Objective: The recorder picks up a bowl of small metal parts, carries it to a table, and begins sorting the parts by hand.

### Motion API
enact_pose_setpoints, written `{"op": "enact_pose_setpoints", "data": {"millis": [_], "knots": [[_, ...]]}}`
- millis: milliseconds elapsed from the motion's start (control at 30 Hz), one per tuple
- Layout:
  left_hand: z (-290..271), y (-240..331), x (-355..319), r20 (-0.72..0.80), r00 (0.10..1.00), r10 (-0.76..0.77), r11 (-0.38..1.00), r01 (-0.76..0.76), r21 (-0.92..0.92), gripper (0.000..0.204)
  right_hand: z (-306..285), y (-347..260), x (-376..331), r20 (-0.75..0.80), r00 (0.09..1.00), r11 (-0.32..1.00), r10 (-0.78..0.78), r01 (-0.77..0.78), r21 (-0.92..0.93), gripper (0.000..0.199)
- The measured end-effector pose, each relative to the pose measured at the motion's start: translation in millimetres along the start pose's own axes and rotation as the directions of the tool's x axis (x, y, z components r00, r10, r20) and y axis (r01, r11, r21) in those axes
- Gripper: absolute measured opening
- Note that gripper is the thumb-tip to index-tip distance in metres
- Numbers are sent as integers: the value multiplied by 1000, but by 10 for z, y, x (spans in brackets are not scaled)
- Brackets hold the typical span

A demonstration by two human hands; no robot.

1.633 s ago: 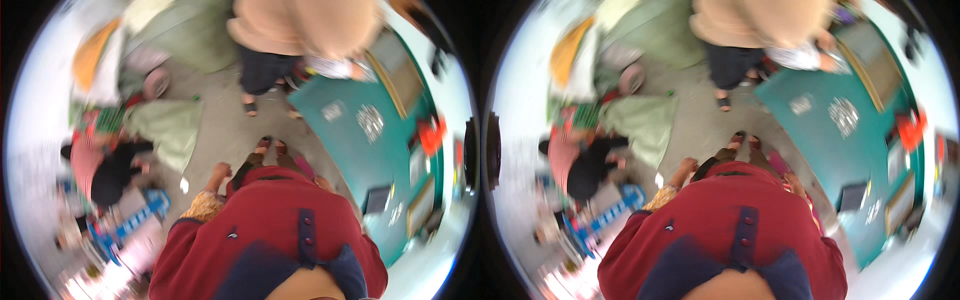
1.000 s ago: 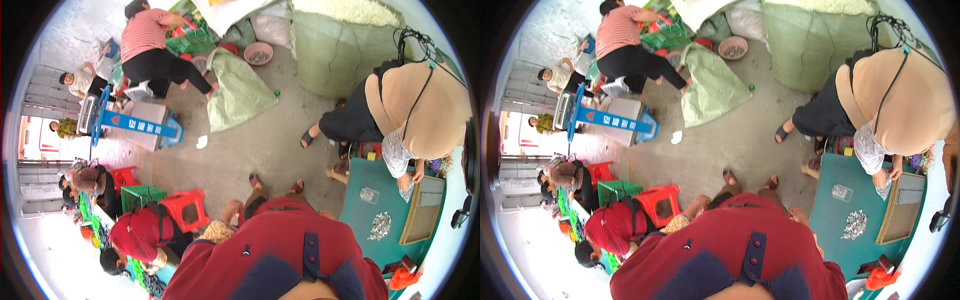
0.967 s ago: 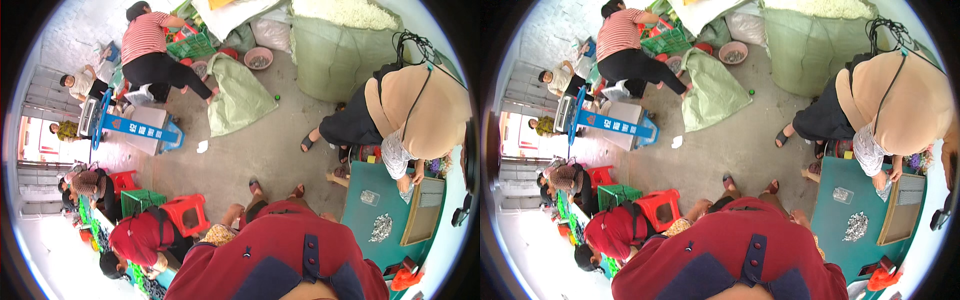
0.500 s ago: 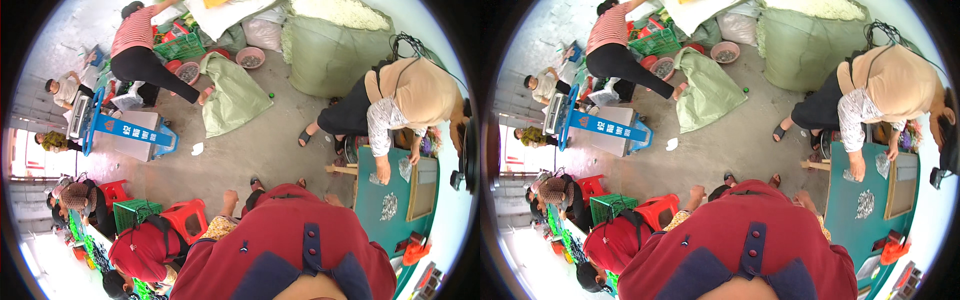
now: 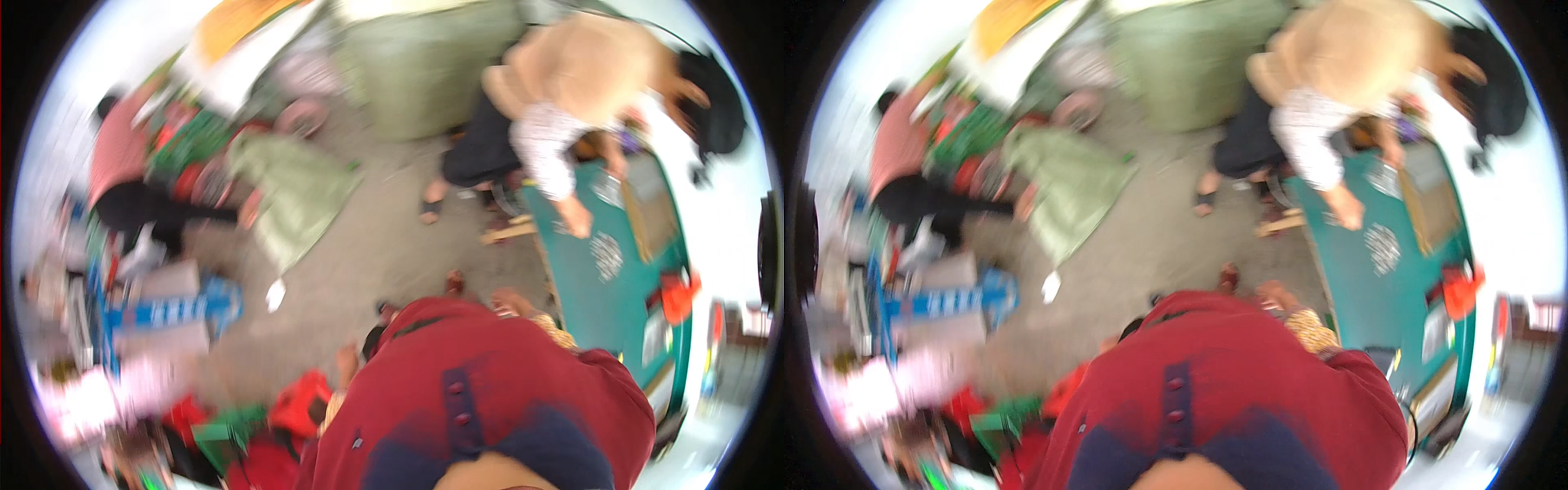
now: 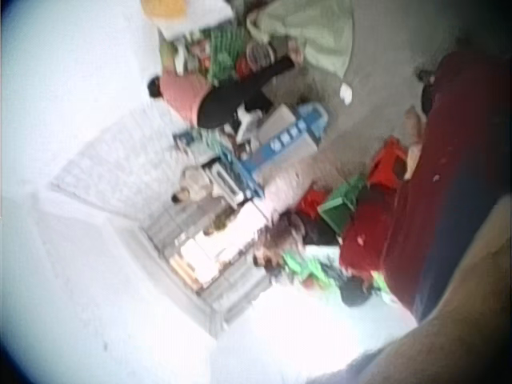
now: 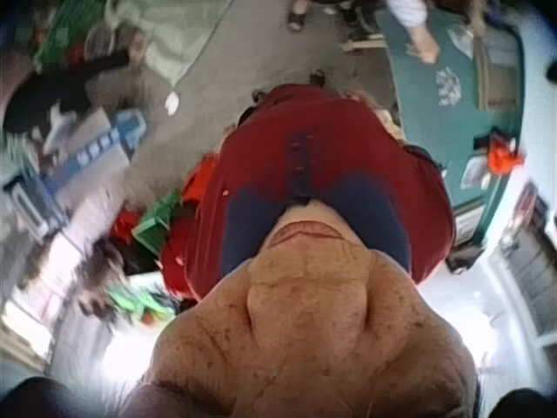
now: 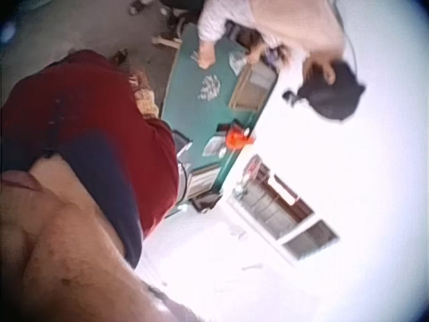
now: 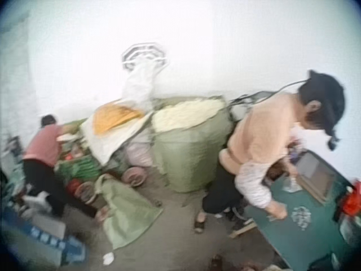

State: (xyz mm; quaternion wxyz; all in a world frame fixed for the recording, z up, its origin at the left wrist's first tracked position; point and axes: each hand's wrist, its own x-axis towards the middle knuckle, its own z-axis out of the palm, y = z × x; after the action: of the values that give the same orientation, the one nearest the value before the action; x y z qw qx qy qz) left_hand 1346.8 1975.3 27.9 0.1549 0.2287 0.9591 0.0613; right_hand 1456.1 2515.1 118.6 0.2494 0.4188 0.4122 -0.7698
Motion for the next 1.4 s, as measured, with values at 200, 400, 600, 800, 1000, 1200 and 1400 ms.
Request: {"op": "enact_pose_setpoints", "data": {"millis": [200, 400, 600, 800, 1000, 1200, 1400], "knots": [[235, 282, 1319, 121, 924, 362, 931, -364, -9, 39, 330, -109, 165, -311, 947, 766, -83, -139, -628, 30], [-168, 784, 1956, 165, 827, 537, 843, -532, -78, 37, 155, 69, 61, -307, 947, 824, -95, -98, -559, 31], [-573, 571, 1229, 283, 885, 370, 928, -338, -156, 36, -340, 386, 103, 9, 990, 833, -143, 125, -540, 27], [-1282, 795, 585, 548, 708, -445, 217, 679, -701, 18, 525, -306, -327, -401, 908, 877, 124, -290, -384, 20], [-1111, 723, 245, 645, 550, -531, -80, 725, -684, 19, 380, -295, 65, -270, 961, 856, 58, -187, -483, 16], [-928, 615, 141, 596, 597, -537, 26, 718, -696, 20, 646, -510, 66, -318, 947, 793, 52, -233, -562, 19], [-260, 232, 13, 134, 981, -142, 790, 194, -582, 15, 754, -817, 172, -331, 943, 698, 43, -265, -665, 21]]}}
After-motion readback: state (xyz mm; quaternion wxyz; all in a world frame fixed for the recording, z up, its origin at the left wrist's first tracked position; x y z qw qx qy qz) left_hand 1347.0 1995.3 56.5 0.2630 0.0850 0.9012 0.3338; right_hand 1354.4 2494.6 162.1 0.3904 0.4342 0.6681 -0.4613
